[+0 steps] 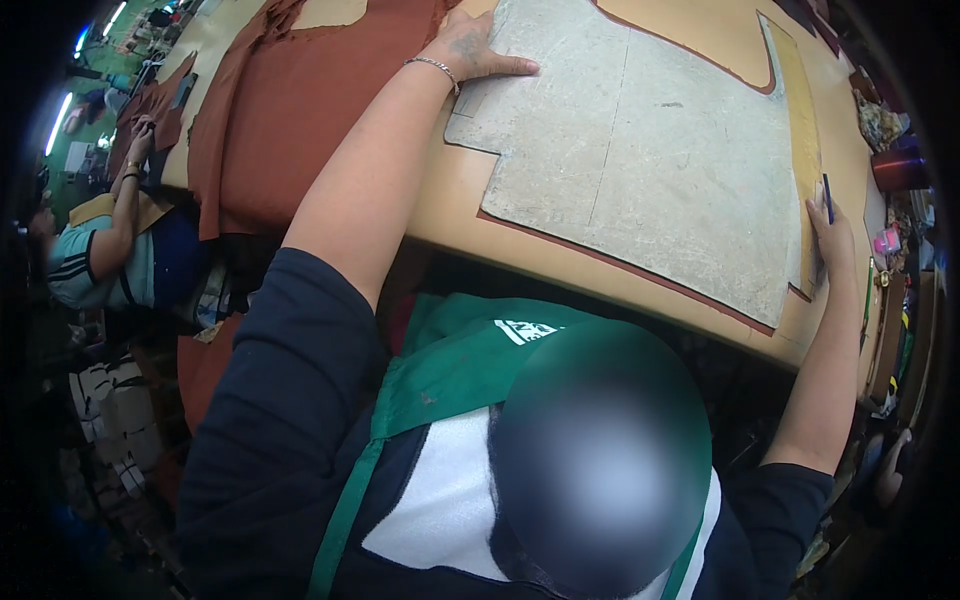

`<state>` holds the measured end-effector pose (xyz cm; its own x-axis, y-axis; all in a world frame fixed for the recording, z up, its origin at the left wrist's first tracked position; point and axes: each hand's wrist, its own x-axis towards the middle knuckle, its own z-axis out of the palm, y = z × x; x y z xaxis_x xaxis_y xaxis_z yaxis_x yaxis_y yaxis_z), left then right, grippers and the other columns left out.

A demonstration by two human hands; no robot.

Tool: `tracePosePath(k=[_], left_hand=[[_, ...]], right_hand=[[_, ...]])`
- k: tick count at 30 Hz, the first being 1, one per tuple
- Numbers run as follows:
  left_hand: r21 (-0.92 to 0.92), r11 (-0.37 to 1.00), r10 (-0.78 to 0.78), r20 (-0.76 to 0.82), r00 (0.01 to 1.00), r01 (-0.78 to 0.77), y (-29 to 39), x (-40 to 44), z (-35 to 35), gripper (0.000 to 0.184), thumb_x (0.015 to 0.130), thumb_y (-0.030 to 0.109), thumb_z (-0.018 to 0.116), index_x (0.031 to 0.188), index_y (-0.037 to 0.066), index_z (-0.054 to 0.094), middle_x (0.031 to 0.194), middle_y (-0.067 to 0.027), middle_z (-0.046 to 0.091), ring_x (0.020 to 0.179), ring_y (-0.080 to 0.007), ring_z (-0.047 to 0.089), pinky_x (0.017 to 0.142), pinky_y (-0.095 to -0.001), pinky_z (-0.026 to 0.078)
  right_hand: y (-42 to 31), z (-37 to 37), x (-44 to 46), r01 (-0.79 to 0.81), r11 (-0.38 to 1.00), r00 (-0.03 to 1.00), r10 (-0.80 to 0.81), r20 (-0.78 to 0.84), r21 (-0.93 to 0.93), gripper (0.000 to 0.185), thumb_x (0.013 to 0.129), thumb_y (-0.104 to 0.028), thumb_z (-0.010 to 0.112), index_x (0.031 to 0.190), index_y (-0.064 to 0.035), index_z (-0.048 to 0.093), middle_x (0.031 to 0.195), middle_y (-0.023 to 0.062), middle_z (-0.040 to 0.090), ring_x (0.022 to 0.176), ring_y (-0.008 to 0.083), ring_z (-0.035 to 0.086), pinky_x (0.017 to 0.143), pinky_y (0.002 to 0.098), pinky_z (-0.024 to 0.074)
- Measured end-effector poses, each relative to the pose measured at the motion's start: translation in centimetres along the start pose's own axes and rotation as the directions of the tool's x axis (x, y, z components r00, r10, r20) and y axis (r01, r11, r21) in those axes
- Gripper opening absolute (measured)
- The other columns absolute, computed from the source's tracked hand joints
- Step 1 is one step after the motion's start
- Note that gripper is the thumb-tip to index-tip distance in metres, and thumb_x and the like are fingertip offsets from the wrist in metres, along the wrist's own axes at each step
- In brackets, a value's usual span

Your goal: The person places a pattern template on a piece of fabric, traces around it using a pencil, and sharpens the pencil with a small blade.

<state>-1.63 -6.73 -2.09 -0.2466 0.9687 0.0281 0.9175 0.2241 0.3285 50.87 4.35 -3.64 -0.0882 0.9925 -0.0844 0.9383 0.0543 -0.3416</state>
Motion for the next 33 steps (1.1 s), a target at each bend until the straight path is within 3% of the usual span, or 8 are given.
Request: tracePosePath(k=[13,15,16,17,18,19,27,33], left_hand=[[0.094,0.996,-0.005,0.008,1.0,0.005,0.3,-0.2,-0.6,0.105,0.041,0.066,0.07,0.116,-0.003,0.045,0.12,-0.0249,0.04,0.113,-0.0347,0.04,0.091,-0.0364,0.039],[0.002,0.968,0.253,-0.033,0.967,-0.253,-1.4,1.4,0.5,0.097,0.045,0.064,0.069,0.116,0.0,0.048,0.111,-0.0185,0.052,0.108,-0.0279,0.047,0.09,-0.0343,0.039],[0.016,0.964,0.265,-0.057,0.963,-0.265,-0.9,1.0,0.2,0.076,0.055,0.051,0.071,0.11,0.002,0.053,0.105,-0.0143,0.057,0.1,-0.0232,0.053,0.087,-0.0329,0.041],[0.067,0.977,0.198,0.058,0.978,-0.202,0.0,0.9,-0.5,0.073,0.056,0.048,0.072,0.108,0.001,0.053,0.102,-0.0145,0.058,0.096,-0.024,0.055,0.086,-0.0317,0.042],[-0.143,0.94,0.308,-0.036,0.951,-0.31,-0.2,0.5,-0.3,0.069,0.059,0.046,0.071,0.107,0.0,0.053,0.101,-0.015,0.059,0.097,-0.0248,0.055,0.087,-0.0328,0.042],[-0.047,0.942,0.332,-0.015,0.943,-0.332,-0.3,0.6,-0.6,0.068,0.06,0.044,0.07,0.107,-0.001,0.053,0.1,-0.0175,0.058,0.095,-0.0272,0.055,0.087,-0.0342,0.041],[-0.038,0.984,0.174,0.074,0.982,-0.172,-0.4,0.9,-0.3,0.094,0.053,0.057,0.071,0.117,-0.006,0.042,0.102,-0.0291,0.046,0.101,-0.0374,0.045,0.088,-0.0382,0.038],[-0.072,0.987,0.152,0.138,0.979,-0.143,-1.0,1.8,0.2,0.1,0.052,0.06,0.07,0.121,-0.005,0.038,0.106,-0.0284,0.039,0.101,-0.0391,0.042,0.088,-0.0404,0.038]], right_hand=[[-0.8,0.0,-0.8,0.047,0.997,0.998,-0.049,-0.036,-0.054,0.056,0.077,-0.04,0.056,0.116,-0.0007,0.049,0.107,0.0217,0.055,0.101,0.03,0.053,0.087,0.0343,0.0383],[-1.4,-0.1,-1.2,0.095,0.992,0.991,-0.102,-0.089,-0.08,0.059,0.076,-0.043,0.056,0.117,-0.0006,0.048,0.11,0.0233,0.053,0.104,0.0322,0.051,0.088,0.0358,0.0372],[-1.7,-0.2,-1.3,0.104,0.99,0.991,-0.112,-0.08,-0.098,0.059,0.076,-0.044,0.055,0.119,-0.0041,0.046,0.111,0.0234,0.052,0.105,0.0324,0.05,0.089,0.0366,0.0367],[-2.4,-0.5,-1.8,0.069,0.987,0.994,-0.08,-0.069,-0.147,0.059,0.076,-0.044,0.056,0.121,-0.0079,0.045,0.11,0.0224,0.052,0.104,0.0323,0.05,0.088,0.0371,0.0374],[-2.6,-0.4,-1.9,0.052,0.991,0.997,-0.058,-0.046,-0.127,0.059,0.075,-0.046,0.056,0.121,-0.0107,0.045,0.11,0.0208,0.053,0.103,0.0317,0.051,0.087,0.0374,0.0383],[-2.2,-0.3,-1.5,0.021,0.987,1.0,-0.023,-0.006,-0.162,0.06,0.075,-0.046,0.057,0.121,-0.0109,0.046,0.109,0.0194,0.054,0.101,0.0316,0.052,0.085,0.0374,0.0396],[-4.6,-1.3,-3.2,-0.081,0.993,0.993,0.087,0.076,-0.085,0.06,0.074,-0.045,0.059,0.125,-0.0201,0.042,0.103,0.0147,0.058,0.093,0.0274,0.056,0.081,0.0356,0.0427],[-4.3,-1.4,-3.8,-0.074,0.996,0.996,0.072,0.053,0.041,0.053,0.074,-0.038,0.063,0.115,-0.0061,0.051,0.099,0.0167,0.06,0.087,0.0239,0.058,0.076,0.033,0.0434]])
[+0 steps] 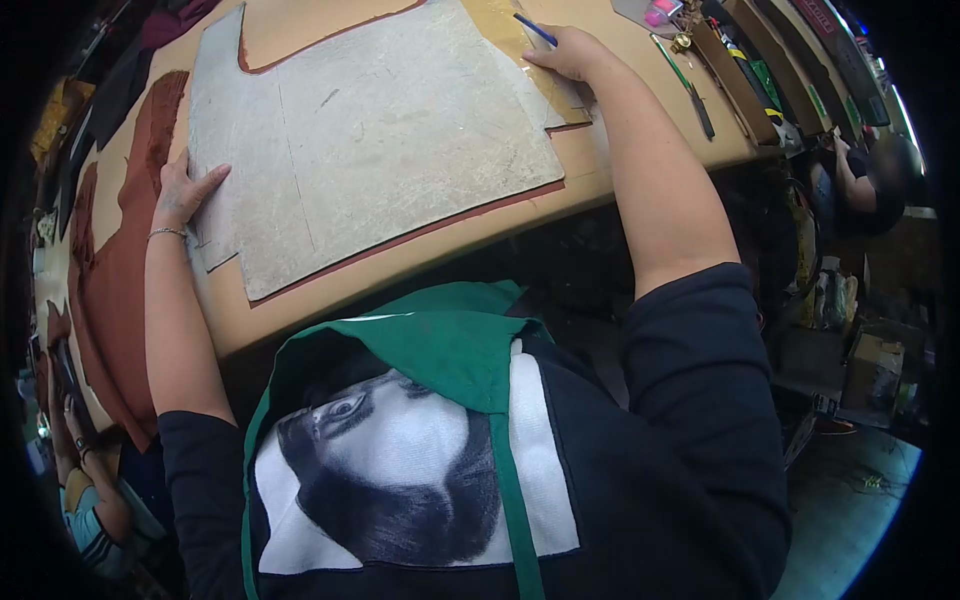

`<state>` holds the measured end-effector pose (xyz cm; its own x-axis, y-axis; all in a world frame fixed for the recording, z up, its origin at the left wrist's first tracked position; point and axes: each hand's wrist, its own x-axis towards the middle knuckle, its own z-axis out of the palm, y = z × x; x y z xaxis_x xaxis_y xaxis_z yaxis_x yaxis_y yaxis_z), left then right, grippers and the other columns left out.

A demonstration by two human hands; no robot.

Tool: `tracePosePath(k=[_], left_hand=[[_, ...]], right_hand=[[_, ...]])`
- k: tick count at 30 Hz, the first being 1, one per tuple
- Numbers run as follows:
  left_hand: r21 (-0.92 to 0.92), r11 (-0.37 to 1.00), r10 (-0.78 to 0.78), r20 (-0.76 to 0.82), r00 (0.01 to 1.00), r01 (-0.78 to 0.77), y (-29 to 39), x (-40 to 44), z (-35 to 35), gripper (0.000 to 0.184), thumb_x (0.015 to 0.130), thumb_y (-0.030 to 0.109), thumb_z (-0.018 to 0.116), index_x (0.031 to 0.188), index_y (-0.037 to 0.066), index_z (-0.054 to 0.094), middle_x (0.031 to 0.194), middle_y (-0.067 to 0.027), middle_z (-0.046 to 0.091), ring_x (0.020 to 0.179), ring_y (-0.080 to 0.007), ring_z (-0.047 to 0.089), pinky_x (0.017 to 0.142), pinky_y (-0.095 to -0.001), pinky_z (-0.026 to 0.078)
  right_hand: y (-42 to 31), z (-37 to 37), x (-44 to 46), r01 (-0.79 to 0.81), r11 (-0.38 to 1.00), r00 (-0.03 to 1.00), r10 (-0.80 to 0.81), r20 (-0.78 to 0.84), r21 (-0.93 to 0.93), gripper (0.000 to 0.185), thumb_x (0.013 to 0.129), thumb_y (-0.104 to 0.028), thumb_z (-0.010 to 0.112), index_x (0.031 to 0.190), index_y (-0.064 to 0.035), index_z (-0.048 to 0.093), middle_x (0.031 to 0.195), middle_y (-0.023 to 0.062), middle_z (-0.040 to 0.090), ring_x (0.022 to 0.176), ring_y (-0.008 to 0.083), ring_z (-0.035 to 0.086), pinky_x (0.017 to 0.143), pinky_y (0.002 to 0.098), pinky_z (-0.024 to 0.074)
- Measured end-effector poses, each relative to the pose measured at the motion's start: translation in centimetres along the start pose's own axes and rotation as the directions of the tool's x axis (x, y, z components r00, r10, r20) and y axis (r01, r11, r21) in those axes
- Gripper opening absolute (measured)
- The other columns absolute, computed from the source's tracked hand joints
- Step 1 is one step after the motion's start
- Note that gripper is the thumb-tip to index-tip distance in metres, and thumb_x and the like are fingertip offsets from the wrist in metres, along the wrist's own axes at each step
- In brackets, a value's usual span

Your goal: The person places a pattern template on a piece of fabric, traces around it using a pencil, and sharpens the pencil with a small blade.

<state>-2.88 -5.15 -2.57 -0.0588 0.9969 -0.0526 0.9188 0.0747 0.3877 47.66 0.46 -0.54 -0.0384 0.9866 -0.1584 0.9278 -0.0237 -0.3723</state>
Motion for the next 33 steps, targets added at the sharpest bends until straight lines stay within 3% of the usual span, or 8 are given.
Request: tracePosePath(k=[3,9,15,18,22,25,29,33], left_hand=[[0.044,0.999,-0.025,-0.029,0.999,0.026,0.5,-1.2,-0.5,0.101,0.052,0.061,0.07,0.121,-0.005,0.038,0.106,-0.0291,0.039,0.101,-0.0396,0.042,0.088,-0.0402,0.038],[0.104,0.994,-0.026,-0.043,0.999,0.03,0.7,-0.9,-0.5,0.101,0.052,0.062,0.068,0.121,-0.005,0.038,0.107,-0.0302,0.039,0.102,-0.0403,0.042,0.088,-0.0396,0.038],[0.101,0.995,-0.018,-0.055,0.998,0.024,1.1,-1.2,-0.6,0.099,0.053,0.062,0.068,0.12,-0.005,0.039,0.106,-0.0303,0.04,0.102,-0.0393,0.043,0.088,-0.0398,0.038],[0.126,0.992,0.011,-0.067,0.998,-0.002,1.3,-1.4,-0.7,0.098,0.054,0.061,0.068,0.119,-0.006,0.04,0.106,-0.0312,0.042,0.103,-0.0393,0.042,0.089,-0.0389,0.037],[0.196,0.981,0.007,-0.065,0.998,0.006,0.8,-1.0,-0.6,0.096,0.055,0.061,0.067,0.117,-0.008,0.041,0.106,-0.0326,0.043,0.105,-0.0401,0.041,0.09,-0.0377,0.036],[0.171,0.985,0.013,-0.079,0.997,0.001,1.2,-1.4,-0.6,0.095,0.056,0.06,0.066,0.116,-0.009,0.041,0.106,-0.0337,0.043,0.106,-0.0407,0.041,0.091,-0.0374,0.035],[0.111,0.992,0.073,-0.048,0.996,-0.067,2.9,-2.2,-1.4,0.087,0.058,0.057,0.066,0.111,-0.009,0.047,0.104,-0.0308,0.048,0.105,-0.0404,0.042,0.091,-0.0401,0.035],[0.036,0.995,0.097,-0.088,0.991,-0.094,0.3,-0.8,0.0,0.085,0.055,0.053,0.07,0.111,-0.007,0.047,0.107,-0.0309,0.046,0.107,-0.0403,0.041,0.093,-0.0382,0.034]], right_hand=[[0.2,0.0,0.1,-0.005,0.999,0.999,0.003,0.048,0.044,0.056,0.073,-0.036,0.064,0.122,-0.0148,0.047,0.101,0.0143,0.059,0.088,0.0238,0.058,0.078,0.0331,0.0435],[0.7,0.0,0.3,-0.008,0.996,0.998,0.002,0.058,0.091,0.055,0.073,-0.035,0.065,0.121,-0.0157,0.047,0.101,0.014,0.059,0.087,0.023,0.058,0.078,0.0324,0.0431],[0.0,-0.2,0.0,-0.004,1.0,0.999,0.004,0.035,0.008,0.053,0.074,-0.034,0.064,0.122,-0.0195,0.047,0.1,0.014,0.06,0.087,0.0232,0.058,0.078,0.0325,0.043],[-0.4,-0.3,-0.7,0.032,0.998,0.999,-0.032,0.001,0.059,0.051,0.074,-0.032,0.065,0.114,-0.004,0.051,0.096,0.0164,0.06,0.085,0.0231,0.058,0.077,0.0327,0.0423],[0.3,0.0,0.0,0.052,0.999,0.999,-0.052,-0.014,0.003,0.049,0.074,-0.033,0.063,0.111,-0.0026,0.053,0.095,0.0143,0.061,0.084,0.0209,0.056,0.076,0.0324,0.0416],[0.5,0.0,0.3,0.029,0.999,0.999,-0.029,0.014,0.045,0.053,0.072,-0.036,0.065,0.115,-0.0078,0.051,0.098,0.0162,0.06,0.085,0.0252,0.059,0.077,0.0337,0.0434],[1.3,0.1,0.6,0.037,0.997,0.999,-0.038,0.002,0.063,0.051,0.072,-0.034,0.065,0.112,-0.0058,0.053,0.097,0.0159,0.06,0.085,0.0228,0.059,0.077,0.0337,0.0431],[1.3,0.3,0.3,0.133,0.989,0.99,-0.129,-0.058,0.066,0.052,0.073,-0.029,0.064,0.117,-0.0047,0.049,0.103,0.0172,0.058,0.096,0.0247,0.055,0.083,0.0322,0.0402]])
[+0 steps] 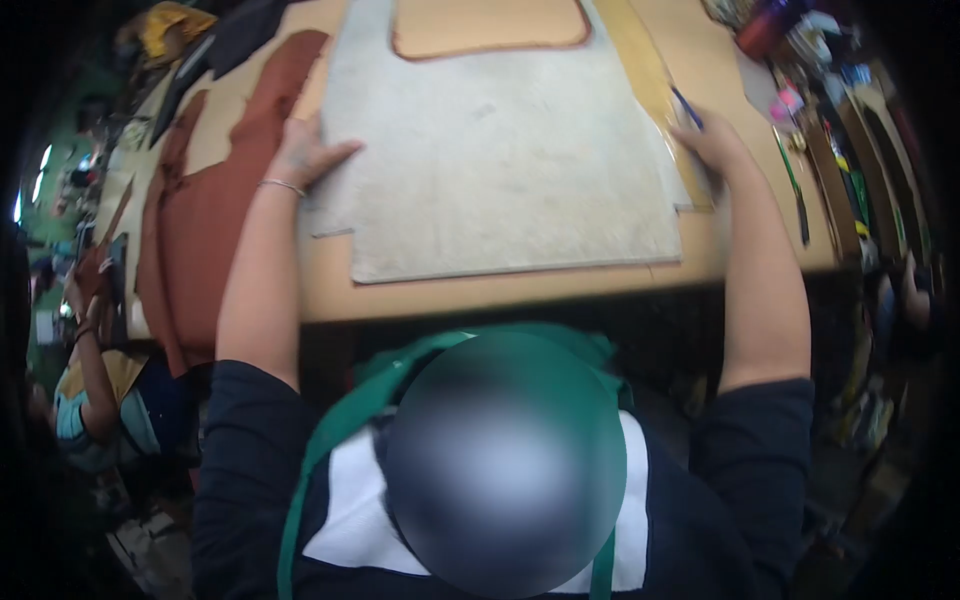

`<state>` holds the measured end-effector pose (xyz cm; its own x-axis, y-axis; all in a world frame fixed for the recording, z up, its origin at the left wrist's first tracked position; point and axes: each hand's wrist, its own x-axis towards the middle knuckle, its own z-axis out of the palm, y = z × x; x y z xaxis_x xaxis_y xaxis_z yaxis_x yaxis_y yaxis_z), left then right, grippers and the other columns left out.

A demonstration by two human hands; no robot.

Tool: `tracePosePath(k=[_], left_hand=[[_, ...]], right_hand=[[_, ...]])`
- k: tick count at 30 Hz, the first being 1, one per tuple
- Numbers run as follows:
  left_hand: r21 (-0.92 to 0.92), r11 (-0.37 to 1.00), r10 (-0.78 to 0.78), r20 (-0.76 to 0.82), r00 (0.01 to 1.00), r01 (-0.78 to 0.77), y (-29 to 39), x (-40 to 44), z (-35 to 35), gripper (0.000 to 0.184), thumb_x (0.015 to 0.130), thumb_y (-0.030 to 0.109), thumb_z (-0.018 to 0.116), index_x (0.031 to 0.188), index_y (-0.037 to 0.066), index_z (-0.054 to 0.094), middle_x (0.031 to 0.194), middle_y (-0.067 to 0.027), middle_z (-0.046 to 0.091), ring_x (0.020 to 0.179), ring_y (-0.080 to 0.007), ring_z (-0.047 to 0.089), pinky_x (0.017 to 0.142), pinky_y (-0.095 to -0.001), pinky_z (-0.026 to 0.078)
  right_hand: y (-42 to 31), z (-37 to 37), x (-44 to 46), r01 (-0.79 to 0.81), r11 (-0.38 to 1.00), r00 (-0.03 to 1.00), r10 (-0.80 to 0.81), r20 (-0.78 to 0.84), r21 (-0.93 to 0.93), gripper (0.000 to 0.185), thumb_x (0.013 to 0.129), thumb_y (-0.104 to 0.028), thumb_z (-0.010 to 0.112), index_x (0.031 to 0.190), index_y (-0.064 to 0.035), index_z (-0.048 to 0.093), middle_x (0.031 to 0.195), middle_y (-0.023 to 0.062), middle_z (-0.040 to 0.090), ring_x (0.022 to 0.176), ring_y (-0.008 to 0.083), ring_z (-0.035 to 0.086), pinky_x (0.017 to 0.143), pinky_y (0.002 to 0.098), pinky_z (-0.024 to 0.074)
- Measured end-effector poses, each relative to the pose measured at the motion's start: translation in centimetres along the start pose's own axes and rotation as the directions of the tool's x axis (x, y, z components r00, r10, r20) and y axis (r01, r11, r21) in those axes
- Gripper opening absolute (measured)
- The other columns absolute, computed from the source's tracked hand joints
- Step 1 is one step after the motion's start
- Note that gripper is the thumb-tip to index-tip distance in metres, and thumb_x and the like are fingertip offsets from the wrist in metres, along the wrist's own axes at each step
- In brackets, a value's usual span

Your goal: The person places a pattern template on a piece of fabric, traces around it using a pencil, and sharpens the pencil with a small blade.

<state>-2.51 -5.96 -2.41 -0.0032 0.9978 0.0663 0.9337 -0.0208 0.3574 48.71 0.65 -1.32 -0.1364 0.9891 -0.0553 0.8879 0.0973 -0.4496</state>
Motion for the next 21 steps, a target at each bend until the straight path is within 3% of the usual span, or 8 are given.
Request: tracePosePath(k=[2,6,9,16,21], left_hand=[[0.197,0.977,-0.066,-0.098,0.993,0.084,1.2,-0.7,-0.1,0.093,0.05,0.057,0.072,0.113,-0.005,0.045,0.107,-0.0274,0.046,0.102,-0.038,0.046,0.088,-0.0355,0.039],[0.103,0.977,-0.186,-0.024,0.982,0.187,2.1,-1.2,-1.1,0.093,0.05,0.056,0.073,0.114,-0.005,0.043,0.108,-0.0242,0.042,0.104,-0.037,0.043,0.089,-0.0356,0.038],[0.07,0.969,-0.238,0.016,0.971,0.236,2.6,-1.3,-1.4,0.092,0.051,0.055,0.073,0.113,-0.005,0.042,0.108,-0.0227,0.041,0.104,-0.0355,0.044,0.089,-0.0354,0.038],[0.018,0.972,-0.233,0.024,0.972,0.233,2.5,-1.2,-0.8,0.096,0.051,0.056,0.073,0.117,-0.005,0.039,0.105,-0.0232,0.04,0.104,-0.0358,0.04,0.09,-0.0357,0.036],[0.054,0.967,-0.249,0.007,0.968,0.249,2.8,-1.5,-1.0,0.09,0.054,0.052,0.073,0.119,-0.001,0.038,0.111,-0.0186,0.039,0.108,-0.0337,0.04,0.09,-0.036,0.038]], right_hand=[[-0.2,0.0,0.0,-0.066,0.997,0.998,0.066,-0.001,-0.04,0.055,0.073,-0.026,0.065,0.12,-0.0052,0.046,0.106,0.0181,0.057,0.1,0.0261,0.054,0.086,0.0319,0.039],[0.4,0.4,0.1,-0.035,0.979,0.999,0.027,0.042,0.199,0.055,0.073,-0.016,0.064,0.123,-0.0061,0.043,0.101,0.015,0.059,0.091,0.0197,0.055,0.082,0.0291,0.0404],[-2.4,-0.7,-1.1,-0.121,0.983,0.991,0.113,0.066,0.138,0.054,0.074,-0.013,0.063,0.123,-0.0063,0.043,0.099,0.0133,0.06,0.086,0.0169,0.055,0.08,0.0276,0.0412],[-1.4,-0.3,-0.8,-0.107,0.977,0.994,0.101,0.042,0.186,0.056,0.073,-0.014,0.064,0.124,-0.0057,0.042,0.1,0.0139,0.059,0.087,0.0175,0.055,0.08,0.0278,0.0413],[-1.1,0.0,-0.5,-0.11,0.981,0.994,0.108,0.018,0.163,0.056,0.073,-0.015,0.065,0.123,-0.0053,0.043,0.101,0.0151,0.059,0.089,0.0183,0.056,0.081,0.0284,0.041]])
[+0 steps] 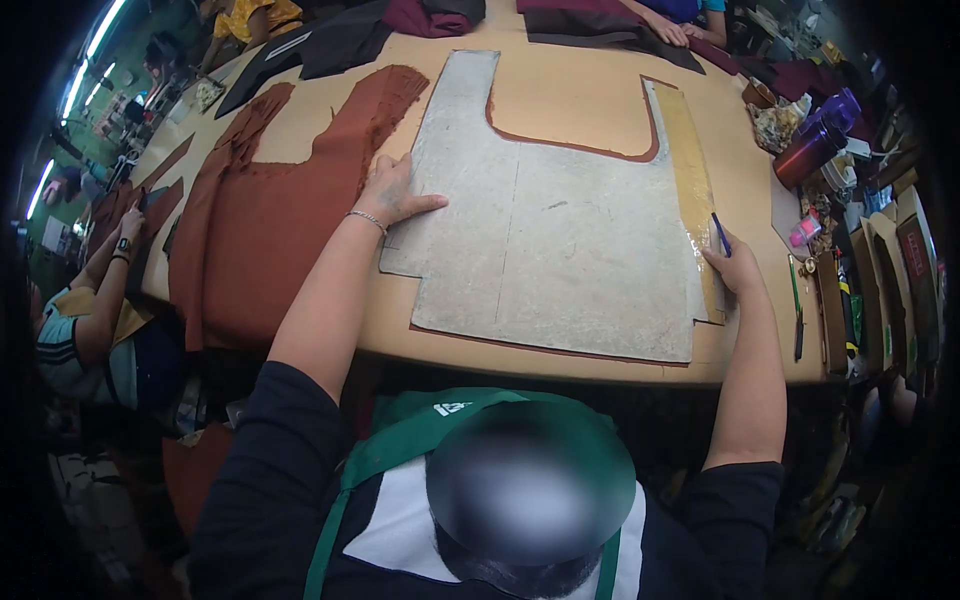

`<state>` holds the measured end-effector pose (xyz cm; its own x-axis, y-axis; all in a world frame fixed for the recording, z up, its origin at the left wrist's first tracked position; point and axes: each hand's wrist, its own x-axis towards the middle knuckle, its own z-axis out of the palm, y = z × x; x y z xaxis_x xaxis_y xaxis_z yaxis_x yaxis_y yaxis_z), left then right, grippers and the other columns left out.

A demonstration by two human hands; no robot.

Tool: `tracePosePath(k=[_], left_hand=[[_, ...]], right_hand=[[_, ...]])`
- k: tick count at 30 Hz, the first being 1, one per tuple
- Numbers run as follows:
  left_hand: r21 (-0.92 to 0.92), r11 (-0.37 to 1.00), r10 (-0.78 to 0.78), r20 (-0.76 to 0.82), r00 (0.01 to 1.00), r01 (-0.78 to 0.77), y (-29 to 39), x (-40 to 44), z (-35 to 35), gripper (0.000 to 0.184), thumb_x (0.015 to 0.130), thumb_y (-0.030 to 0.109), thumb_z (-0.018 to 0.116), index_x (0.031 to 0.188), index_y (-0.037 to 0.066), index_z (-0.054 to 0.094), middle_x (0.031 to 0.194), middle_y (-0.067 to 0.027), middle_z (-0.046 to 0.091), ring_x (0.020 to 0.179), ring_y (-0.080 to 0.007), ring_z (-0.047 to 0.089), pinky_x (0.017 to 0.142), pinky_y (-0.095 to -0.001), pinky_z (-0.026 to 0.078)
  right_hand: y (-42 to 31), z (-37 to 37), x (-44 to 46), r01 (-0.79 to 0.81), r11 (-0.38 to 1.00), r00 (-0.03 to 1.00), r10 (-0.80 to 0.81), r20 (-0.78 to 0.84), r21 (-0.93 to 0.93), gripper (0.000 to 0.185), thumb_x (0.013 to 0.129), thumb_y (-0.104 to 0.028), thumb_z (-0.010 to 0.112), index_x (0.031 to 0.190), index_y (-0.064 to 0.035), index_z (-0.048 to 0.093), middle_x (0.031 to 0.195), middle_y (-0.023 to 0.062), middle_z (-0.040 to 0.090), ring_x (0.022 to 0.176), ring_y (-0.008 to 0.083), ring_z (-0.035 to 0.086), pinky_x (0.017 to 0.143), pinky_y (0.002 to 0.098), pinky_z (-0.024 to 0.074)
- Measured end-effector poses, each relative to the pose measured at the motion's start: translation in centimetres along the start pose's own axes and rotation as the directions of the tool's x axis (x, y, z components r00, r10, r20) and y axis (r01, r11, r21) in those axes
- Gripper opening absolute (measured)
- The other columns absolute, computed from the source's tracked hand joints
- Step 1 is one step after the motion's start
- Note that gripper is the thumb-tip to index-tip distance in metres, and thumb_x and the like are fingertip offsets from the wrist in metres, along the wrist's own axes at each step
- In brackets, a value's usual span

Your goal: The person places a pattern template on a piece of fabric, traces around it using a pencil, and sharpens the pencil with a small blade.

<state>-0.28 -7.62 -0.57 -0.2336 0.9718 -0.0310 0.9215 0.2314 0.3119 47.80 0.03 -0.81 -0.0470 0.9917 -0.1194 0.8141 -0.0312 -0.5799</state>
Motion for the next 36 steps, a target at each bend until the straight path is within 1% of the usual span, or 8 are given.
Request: tracePosePath(k=[6,10,15,17,19,21,26,36], left_hand=[[0.035,0.997,0.082,-0.322,0.943,-0.075,0.0,-3.4,1.4,0.079,0.063,0.048,0.068,0.124,0.007,0.037,0.117,-0.0162,0.038,0.112,-0.0335,0.036,0.089,-0.0434,0.037],[-0.08,0.955,0.248,-0.317,0.916,-0.286,-0.7,-7.4,0.9,0.07,0.071,0.05,0.06,0.125,0.01,0.039,0.123,-0.0171,0.036,0.115,-0.0344,0.033,0.092,-0.0454,0.032],[-0.03,0.936,0.35,-0.058,0.935,-0.352,0.3,-11.9,1.2,0.076,0.069,0.058,0.056,0.128,0.015,0.037,0.135,-0.015,0.025,0.127,-0.0348,0.015,0.099,-0.0524,0.017],[0.051,0.952,0.302,0.031,0.953,-0.303,0.6,-12.4,1.7,0.078,0.067,0.061,0.055,0.129,0.017,0.036,0.136,-0.0135,0.023,0.129,-0.0342,0.012,0.098,-0.0564,0.013],[0.032,0.956,0.292,0.043,0.956,-0.293,0.6,-12.4,1.5,0.079,0.066,0.063,0.054,0.129,0.019,0.035,0.137,-0.0127,0.022,0.129,-0.0335,0.01,0.097,-0.059,0.012],[0.023,0.957,0.289,0.046,0.956,-0.29,0.7,-12.3,1.6,0.08,0.065,0.065,0.054,0.129,0.02,0.035,0.138,-0.0121,0.021,0.129,-0.033,0.01,0.097,-0.0599,0.011],[0.025,0.957,0.288,0.033,0.957,-0.289,0.4,-12.2,1.9,0.083,0.062,0.067,0.055,0.13,0.022,0.034,0.138,-0.0114,0.021,0.13,-0.0319,0.009,0.098,-0.0587,0.009],[0.023,0.957,0.29,0.02,0.957,-0.29,0.0,-11.8,2.3,0.085,0.057,0.062,0.061,0.13,0.027,0.034,0.138,-0.0087,0.021,0.13,-0.0291,0.01,0.099,-0.0574,0.009]], right_hand=[[1.6,0.2,0.6,0.117,0.991,0.989,-0.122,-0.089,-0.062,0.05,0.073,-0.017,0.065,0.115,0.0027,0.047,0.091,0.013,0.06,0.081,0.0165,0.056,0.072,0.0278,0.0441],[1.9,0.1,-0.4,0.013,0.957,0.952,0.077,-0.297,0.291,0.035,0.078,-0.021,0.06,0.105,0.0006,0.054,0.078,0.006,0.056,0.068,0.0136,0.053,0.061,0.0264,0.0432],[-6.9,3.4,-7.0,0.046,0.285,0.983,0.159,-0.095,0.957,0.03,0.089,-0.029,0.043,0.1,-0.004,0.056,0.079,0.0012,0.05,0.068,0.0098,0.048,0.059,0.022,0.0399],[-8.8,7.1,-9.5,0.046,0.441,0.98,-0.196,0.046,0.896,0.034,0.092,-0.031,0.037,0.102,-0.0038,0.055,0.08,0.0006,0.048,0.075,0.0078,0.047,0.062,0.0206,0.0396],[-12.3,10.7,-12.7,0.017,0.644,0.93,-0.291,0.225,0.765,0.039,0.092,-0.035,0.034,0.102,-0.004,0.055,0.077,0.0024,0.051,0.067,0.0085,0.052,0.059,0.0218,0.0424],[-15.1,13.3,-14.8,-0.133,0.59,0.863,-0.325,0.386,0.796,0.031,0.091,-0.029,0.042,0.097,-0.002,0.055,0.079,0.0052,0.056,0.066,0.0093,0.055,0.061,0.0223,0.0448],[-18.4,17.2,-16.6,-0.016,0.488,0.797,-0.521,0.306,0.873,0.011,0.081,-0.008,0.059,0.085,-0.0002,0.053,0.078,0.007,0.059,0.073,0.0109,0.058,0.066,0.0213,0.0462],[-20.5,18.9,-17.3,0.198,0.557,0.826,-0.538,0.168,0.807,0.013,0.077,-0.01,0.063,0.077,-0.0001,0.054,0.071,0.0051,0.059,0.067,0.0078,0.054,0.061,0.0202,0.0446]])
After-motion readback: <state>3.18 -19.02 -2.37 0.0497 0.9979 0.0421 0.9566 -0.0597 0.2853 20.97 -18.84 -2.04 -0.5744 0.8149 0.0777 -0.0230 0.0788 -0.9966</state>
